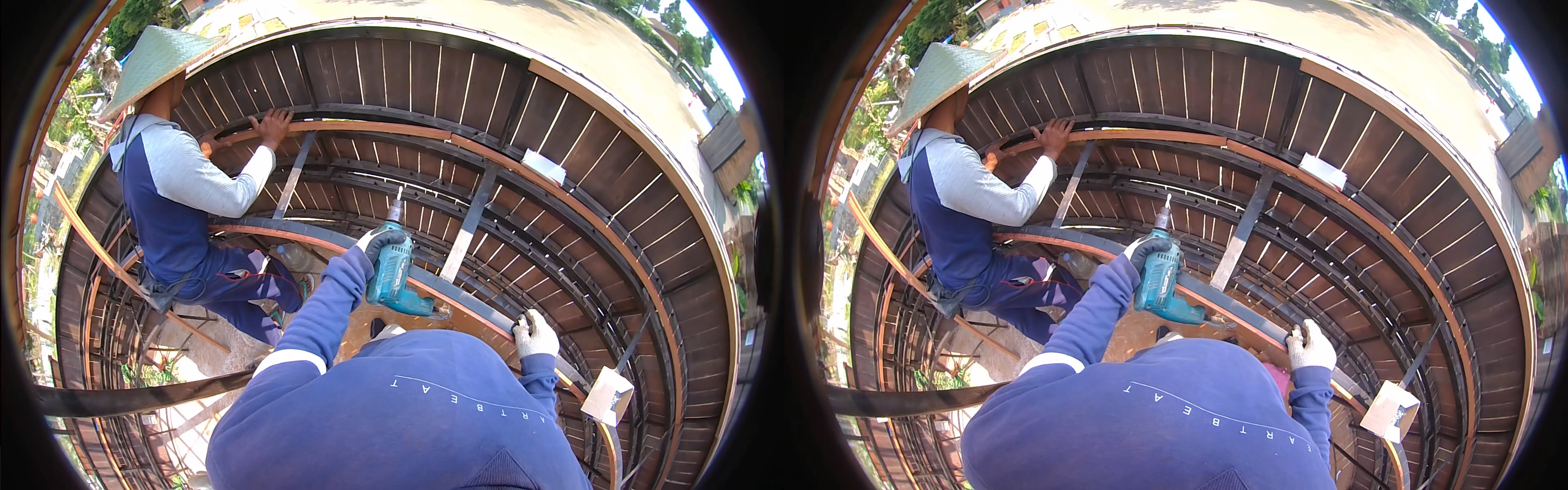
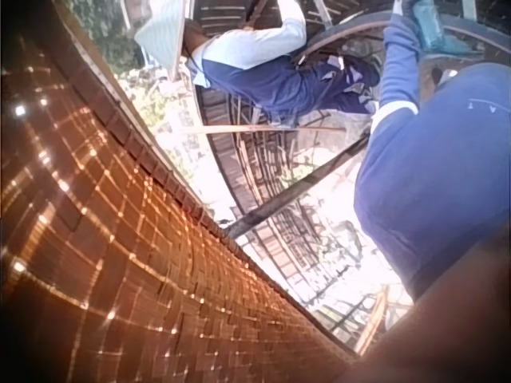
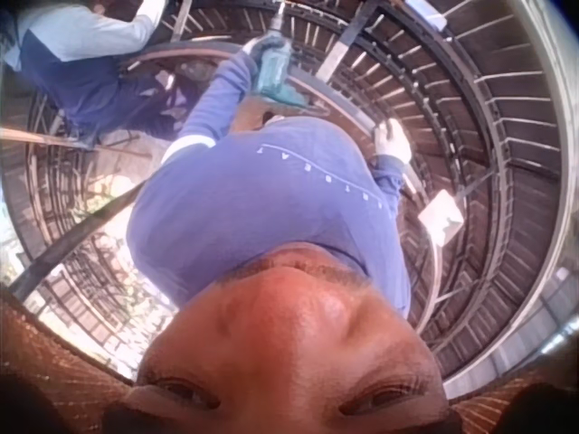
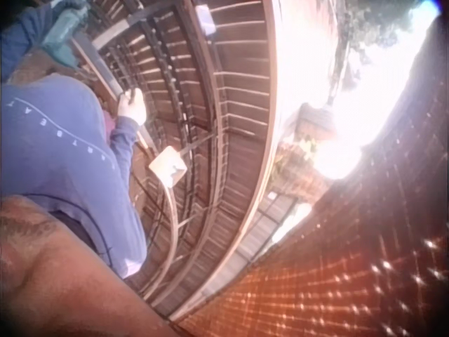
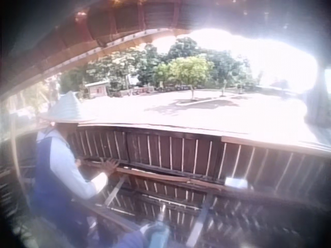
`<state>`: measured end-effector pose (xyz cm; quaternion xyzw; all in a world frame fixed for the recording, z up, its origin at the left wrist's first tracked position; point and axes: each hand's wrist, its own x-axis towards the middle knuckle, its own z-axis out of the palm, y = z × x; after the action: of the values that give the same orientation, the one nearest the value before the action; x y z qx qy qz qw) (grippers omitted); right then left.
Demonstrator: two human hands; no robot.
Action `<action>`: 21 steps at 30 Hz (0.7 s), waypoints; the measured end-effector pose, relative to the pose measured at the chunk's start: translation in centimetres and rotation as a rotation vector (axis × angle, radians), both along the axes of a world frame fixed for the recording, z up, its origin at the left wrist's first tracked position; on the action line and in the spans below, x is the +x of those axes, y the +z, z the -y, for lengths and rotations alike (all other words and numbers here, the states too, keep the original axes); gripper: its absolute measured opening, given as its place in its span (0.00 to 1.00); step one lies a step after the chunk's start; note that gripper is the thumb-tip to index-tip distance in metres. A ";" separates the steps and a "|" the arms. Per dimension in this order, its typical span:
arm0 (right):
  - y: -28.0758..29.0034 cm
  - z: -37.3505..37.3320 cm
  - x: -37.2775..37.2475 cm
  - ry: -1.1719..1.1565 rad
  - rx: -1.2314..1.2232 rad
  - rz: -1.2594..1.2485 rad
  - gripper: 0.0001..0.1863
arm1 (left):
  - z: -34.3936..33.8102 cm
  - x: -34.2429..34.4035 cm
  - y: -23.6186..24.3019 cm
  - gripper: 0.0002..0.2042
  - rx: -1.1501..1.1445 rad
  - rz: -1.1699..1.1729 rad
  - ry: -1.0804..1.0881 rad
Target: The person builds a curved wooden structure by securing wood panels to a metal frame using a drill and screws while an assistant helps position the materials.
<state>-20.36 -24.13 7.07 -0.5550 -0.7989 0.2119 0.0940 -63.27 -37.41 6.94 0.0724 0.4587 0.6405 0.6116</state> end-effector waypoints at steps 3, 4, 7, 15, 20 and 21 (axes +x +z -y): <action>0.6 0.2 -0.2 0.007 0.001 -0.006 0.23 | 0.1 -0.1 0.2 0.22 -0.002 -0.019 -0.012; 0.7 0.2 -0.2 0.013 0.012 -0.009 0.22 | 0.0 -0.1 0.2 0.23 -0.004 -0.042 -0.017; 0.7 0.2 -0.2 0.018 0.021 -0.014 0.22 | 0.0 -0.1 0.0 0.25 -0.013 -0.040 -0.025; 0.4 0.1 -0.2 0.037 0.037 0.015 0.23 | -0.1 -0.4 -0.1 0.26 -0.031 -0.054 -0.037; -0.2 -0.2 0.0 0.028 0.036 0.040 0.24 | -0.2 -0.7 -1.2 0.26 -0.018 -0.045 -0.030; -0.3 -0.3 0.0 0.029 0.036 0.039 0.24 | -0.2 -0.6 -1.2 0.24 -0.015 -0.038 -0.030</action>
<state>-20.33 -23.86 6.80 -0.5455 -0.8123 0.1880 0.0854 -63.91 -37.18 5.78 0.0868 0.4741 0.6263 0.6127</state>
